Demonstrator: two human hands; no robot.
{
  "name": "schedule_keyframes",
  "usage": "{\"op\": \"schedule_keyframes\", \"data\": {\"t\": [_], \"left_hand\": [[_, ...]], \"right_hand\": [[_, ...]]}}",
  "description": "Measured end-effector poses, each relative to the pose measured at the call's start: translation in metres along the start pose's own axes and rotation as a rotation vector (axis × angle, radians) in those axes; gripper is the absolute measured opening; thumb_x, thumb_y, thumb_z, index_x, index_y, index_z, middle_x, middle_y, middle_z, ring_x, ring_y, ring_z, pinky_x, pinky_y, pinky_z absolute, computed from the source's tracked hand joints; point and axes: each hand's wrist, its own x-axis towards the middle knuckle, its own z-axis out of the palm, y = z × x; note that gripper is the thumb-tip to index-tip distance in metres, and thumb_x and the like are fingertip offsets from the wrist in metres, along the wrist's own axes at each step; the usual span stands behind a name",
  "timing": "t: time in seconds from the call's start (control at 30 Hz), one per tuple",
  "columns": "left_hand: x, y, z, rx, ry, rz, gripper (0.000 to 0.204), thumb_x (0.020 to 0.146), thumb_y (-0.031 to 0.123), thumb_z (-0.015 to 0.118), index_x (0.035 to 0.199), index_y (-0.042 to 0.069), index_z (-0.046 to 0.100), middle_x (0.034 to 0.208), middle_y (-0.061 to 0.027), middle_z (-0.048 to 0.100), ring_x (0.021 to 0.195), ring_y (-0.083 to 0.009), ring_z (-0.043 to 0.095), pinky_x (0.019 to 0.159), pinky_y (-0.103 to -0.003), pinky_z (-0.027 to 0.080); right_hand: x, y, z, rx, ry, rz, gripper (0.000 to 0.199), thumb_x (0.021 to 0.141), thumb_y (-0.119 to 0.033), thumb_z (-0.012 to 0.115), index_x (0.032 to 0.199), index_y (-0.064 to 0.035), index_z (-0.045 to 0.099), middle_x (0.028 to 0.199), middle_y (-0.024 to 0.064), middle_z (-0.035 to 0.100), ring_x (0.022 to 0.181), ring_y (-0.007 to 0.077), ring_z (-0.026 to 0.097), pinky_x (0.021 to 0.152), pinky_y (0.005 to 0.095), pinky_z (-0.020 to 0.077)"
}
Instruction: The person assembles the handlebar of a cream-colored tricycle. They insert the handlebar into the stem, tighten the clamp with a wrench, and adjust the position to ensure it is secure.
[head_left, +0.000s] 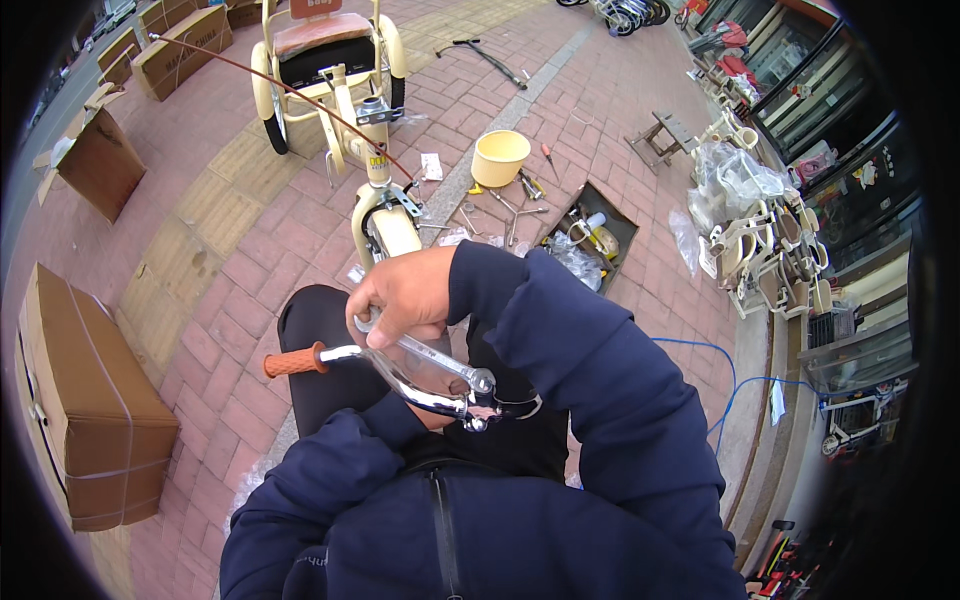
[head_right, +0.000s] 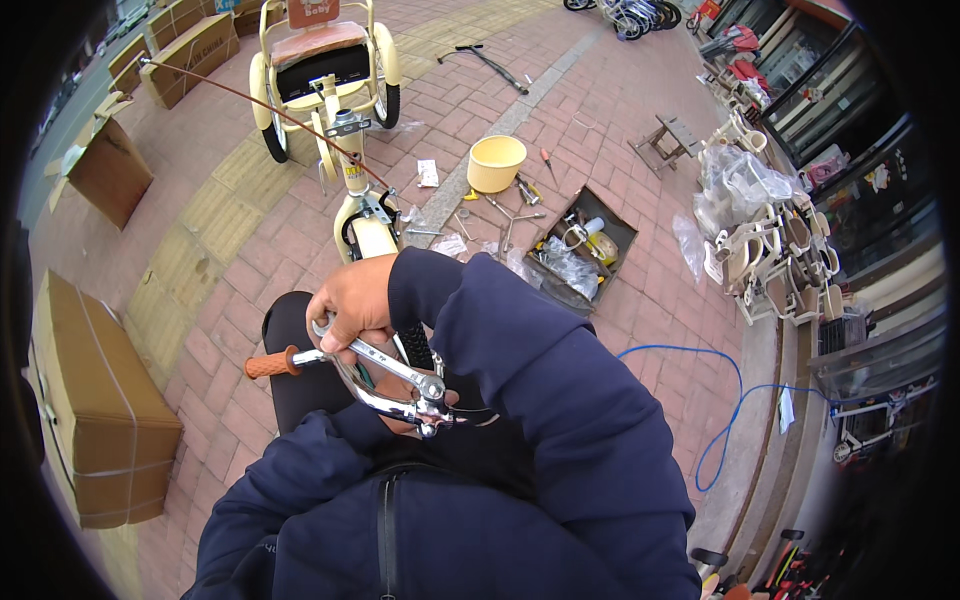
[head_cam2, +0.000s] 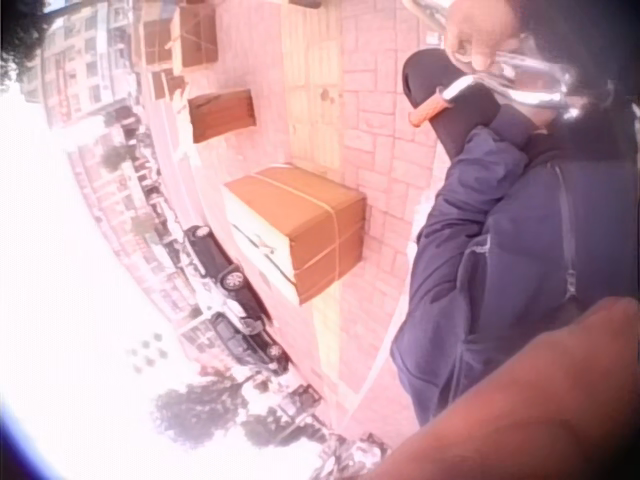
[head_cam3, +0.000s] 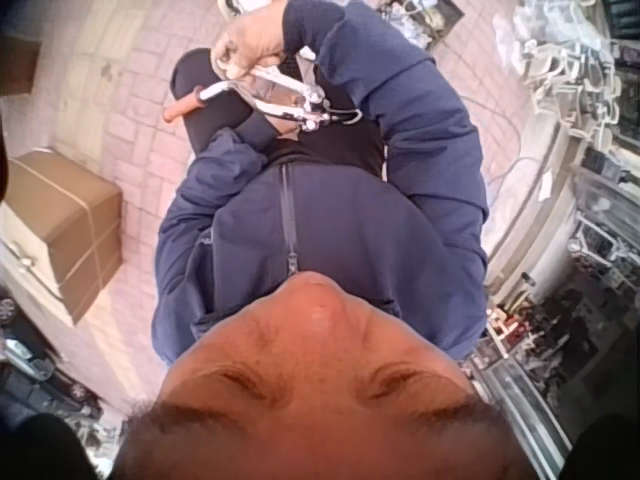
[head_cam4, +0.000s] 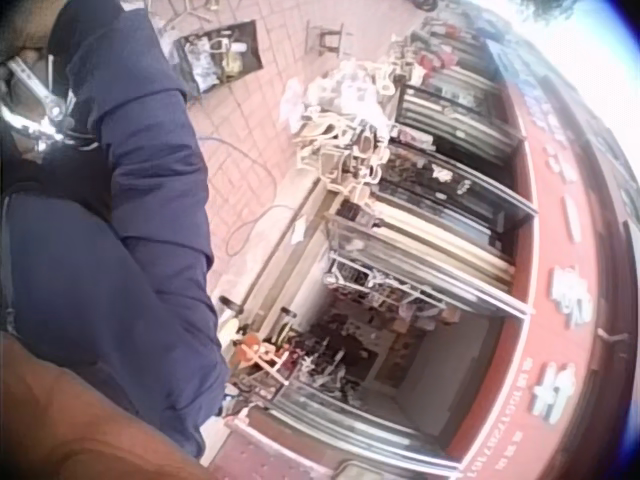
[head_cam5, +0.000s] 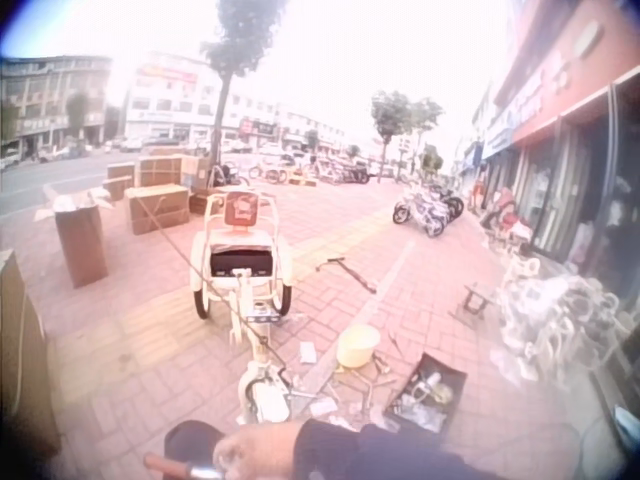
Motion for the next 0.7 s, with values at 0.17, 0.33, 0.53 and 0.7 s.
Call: {"op": "schedule_keyframes", "data": {"t": [0.17, 0.33, 0.53, 0.7], "left_hand": [[-0.003, 0.005, -0.002, 0.342, 0.038, 0.082, 0.028, 0.078, 0.019, 0.087, 0.09, 0.004, 0.068, 0.079, -0.0042, 0.07, 0.072, -0.0156, 0.067, 0.063, -0.032, 0.053], [-0.001, 0.01, -0.001, 0.453, 0.073, 0.135, 0.021, 0.083, 0.018, 0.081, 0.092, 0.004, 0.069, 0.08, -0.0073, 0.07, 0.071, -0.0198, 0.067, 0.065, -0.034, 0.052], [0.002, 0.014, -0.002, 0.49, 0.087, 0.13, 0.014, 0.089, 0.017, 0.074, 0.094, 0.005, 0.069, 0.081, -0.011, 0.069, 0.071, -0.0248, 0.066, 0.067, -0.037, 0.051], [0.001, 0.011, -0.001, 0.589, 0.083, 0.185, 0.01, 0.091, 0.014, 0.069, 0.094, 0.005, 0.069, 0.081, -0.0161, 0.069, 0.07, -0.0303, 0.065, 0.067, -0.04, 0.051]], "right_hand": [[0.028, -0.037, 0.039, -0.837, -0.109, -0.076, 0.026, 0.086, -0.019, 0.071, 0.106, -0.0023, 0.072, 0.08, 0.0071, 0.074, 0.068, 0.0203, 0.07, 0.062, 0.0347, 0.0517], [-0.01, -0.028, 0.131, -1.051, 0.577, -0.169, 0.015, 0.085, -0.014, 0.06, 0.088, 0.0002, 0.065, 0.073, 0.012, 0.068, 0.074, 0.0268, 0.071, 0.06, 0.0409, 0.0542], [-0.061, 0.0, 0.168, -1.283, 0.864, -0.402, 0.015, 0.081, -0.017, 0.065, 0.089, -0.0047, 0.061, 0.085, 0.0082, 0.063, 0.07, 0.0183, 0.06, 0.057, 0.0311, 0.0458], [-0.096, 0.037, 0.18, -1.077, 0.929, -0.536, 0.024, 0.078, -0.018, 0.07, 0.096, -0.0034, 0.065, 0.105, 0.0113, 0.068, 0.074, 0.0219, 0.059, 0.063, 0.0325, 0.0469]]}}
